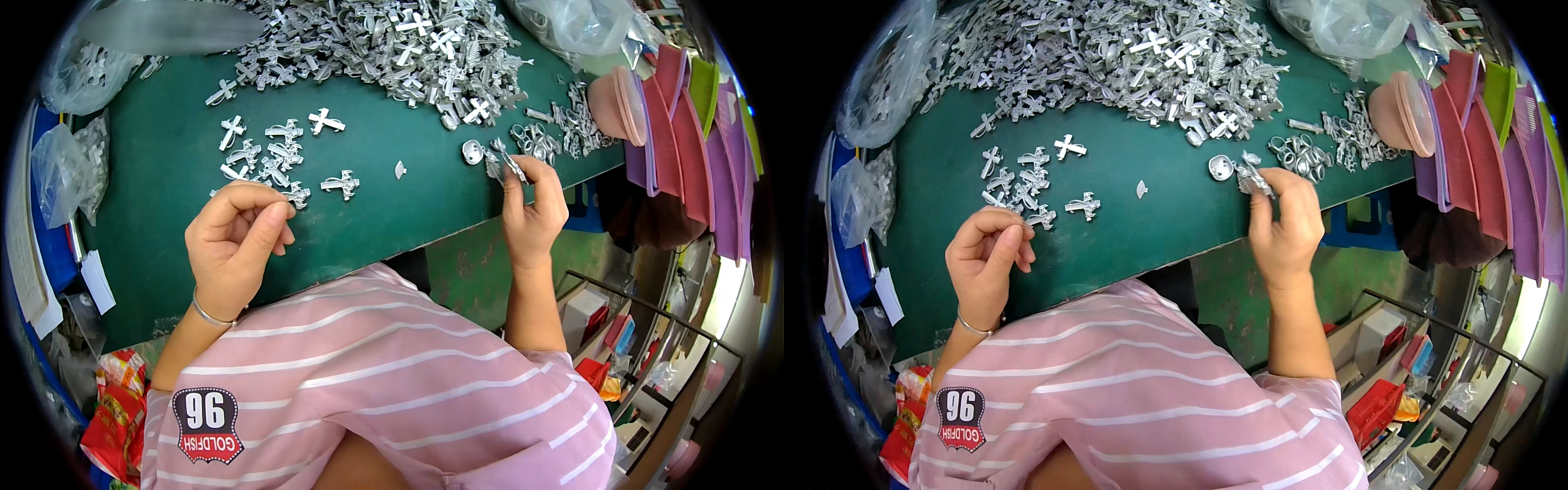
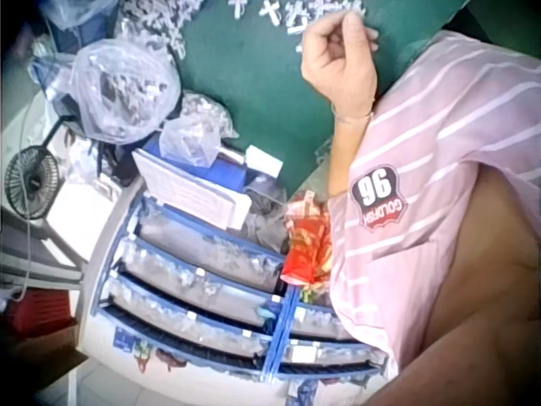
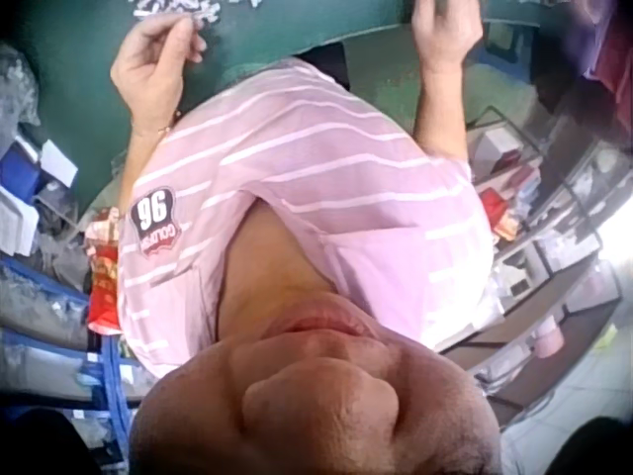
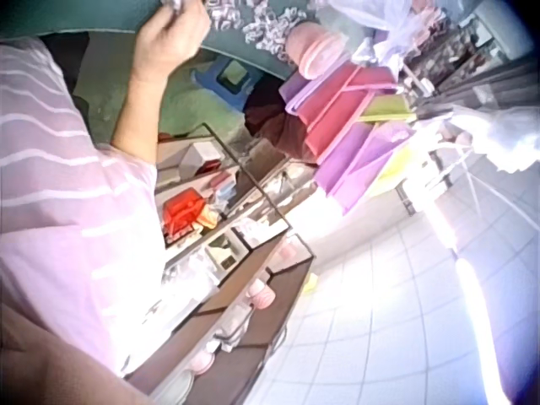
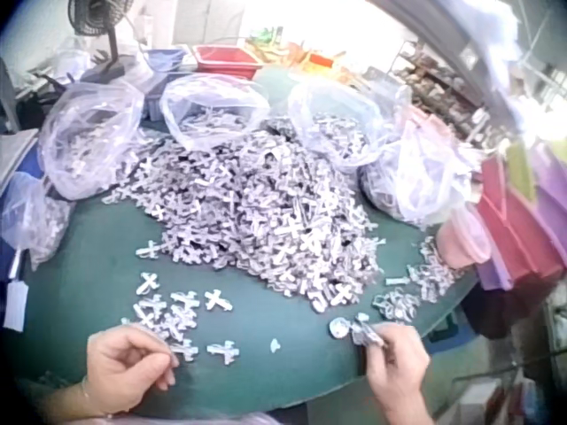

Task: The person assembles small silver hair clips by hand at a green worktable. They pick up individual clip components, interlock them, and place the finished clips into a pile. A second person briefly walks by in the background while the assembler continues working.

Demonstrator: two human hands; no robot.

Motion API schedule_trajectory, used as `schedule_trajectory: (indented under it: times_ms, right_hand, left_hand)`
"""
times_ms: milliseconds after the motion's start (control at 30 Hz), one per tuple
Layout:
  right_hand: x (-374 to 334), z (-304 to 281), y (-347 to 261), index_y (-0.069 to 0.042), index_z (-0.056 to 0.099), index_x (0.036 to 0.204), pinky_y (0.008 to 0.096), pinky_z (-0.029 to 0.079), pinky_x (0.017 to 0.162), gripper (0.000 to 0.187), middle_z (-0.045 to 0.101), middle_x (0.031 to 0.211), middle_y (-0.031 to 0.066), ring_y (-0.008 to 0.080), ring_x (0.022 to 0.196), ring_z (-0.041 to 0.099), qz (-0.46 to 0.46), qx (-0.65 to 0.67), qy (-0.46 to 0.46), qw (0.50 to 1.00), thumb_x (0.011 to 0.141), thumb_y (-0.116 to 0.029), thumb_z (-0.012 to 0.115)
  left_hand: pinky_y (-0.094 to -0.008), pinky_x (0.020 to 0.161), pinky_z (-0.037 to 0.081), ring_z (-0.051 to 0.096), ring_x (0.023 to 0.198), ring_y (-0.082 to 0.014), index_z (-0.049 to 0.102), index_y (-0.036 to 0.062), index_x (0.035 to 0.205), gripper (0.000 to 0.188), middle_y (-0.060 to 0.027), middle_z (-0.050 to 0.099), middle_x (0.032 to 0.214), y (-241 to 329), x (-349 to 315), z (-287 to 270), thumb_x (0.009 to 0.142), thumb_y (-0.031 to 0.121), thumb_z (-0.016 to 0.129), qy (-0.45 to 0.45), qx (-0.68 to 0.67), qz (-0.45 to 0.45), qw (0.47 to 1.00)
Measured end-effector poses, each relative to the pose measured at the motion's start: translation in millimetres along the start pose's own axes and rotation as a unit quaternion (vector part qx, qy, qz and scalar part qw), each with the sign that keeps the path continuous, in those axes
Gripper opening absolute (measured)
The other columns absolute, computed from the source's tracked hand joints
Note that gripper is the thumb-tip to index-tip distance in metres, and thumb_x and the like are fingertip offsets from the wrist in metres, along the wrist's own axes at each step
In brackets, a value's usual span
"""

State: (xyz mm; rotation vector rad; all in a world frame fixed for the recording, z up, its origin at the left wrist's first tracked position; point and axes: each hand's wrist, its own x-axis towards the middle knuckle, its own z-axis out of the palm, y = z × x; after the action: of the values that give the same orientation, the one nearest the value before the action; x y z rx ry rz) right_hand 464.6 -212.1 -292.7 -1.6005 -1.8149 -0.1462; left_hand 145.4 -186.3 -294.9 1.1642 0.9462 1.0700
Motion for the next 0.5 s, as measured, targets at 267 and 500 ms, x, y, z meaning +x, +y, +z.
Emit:
schedule_trajectory:
  times_ms: [267, 500]
  right_hand:
    - [5, 16, -22, 0.001, 0.064, 0.094, 0.0358, 0.046, 0.079, 0.032, 0.061, 0.099, 0.0148, 0.0298, 0.089, 0.057, -0.034, 0.024, -0.032, 0.999, 0.065, 0.013, 0.054]
    - [19, 61, -83, -0.003, 0.062, 0.097, 0.0365, 0.038, 0.075, 0.034, 0.058, 0.092, 0.0078, 0.0268, 0.086, 0.054, -0.096, 0.164, -0.193, 0.963, 0.067, -0.01, 0.075]
  left_hand:
    - [-0.0167, 0.064, 0.044, 0.054, 0.073, -0.0054, 0.06, -0.0047, 0.092, 0.008, -0.0044, 0.059, 0.087, 6, 3, -5, 0.085, -0.004, 0.062, 0.08, 0.056, 0.06, 0.993]
    - [-0.0162, 0.046, 0.031, 0.042, 0.054, -0.0028, 0.059, -0.0028, 0.095, 0.009, -0.0054, 0.058, 0.082, 8, 0, -7, 0.087, 0.0, 0.059, 0.092, 0.069, 0.071, 0.991]
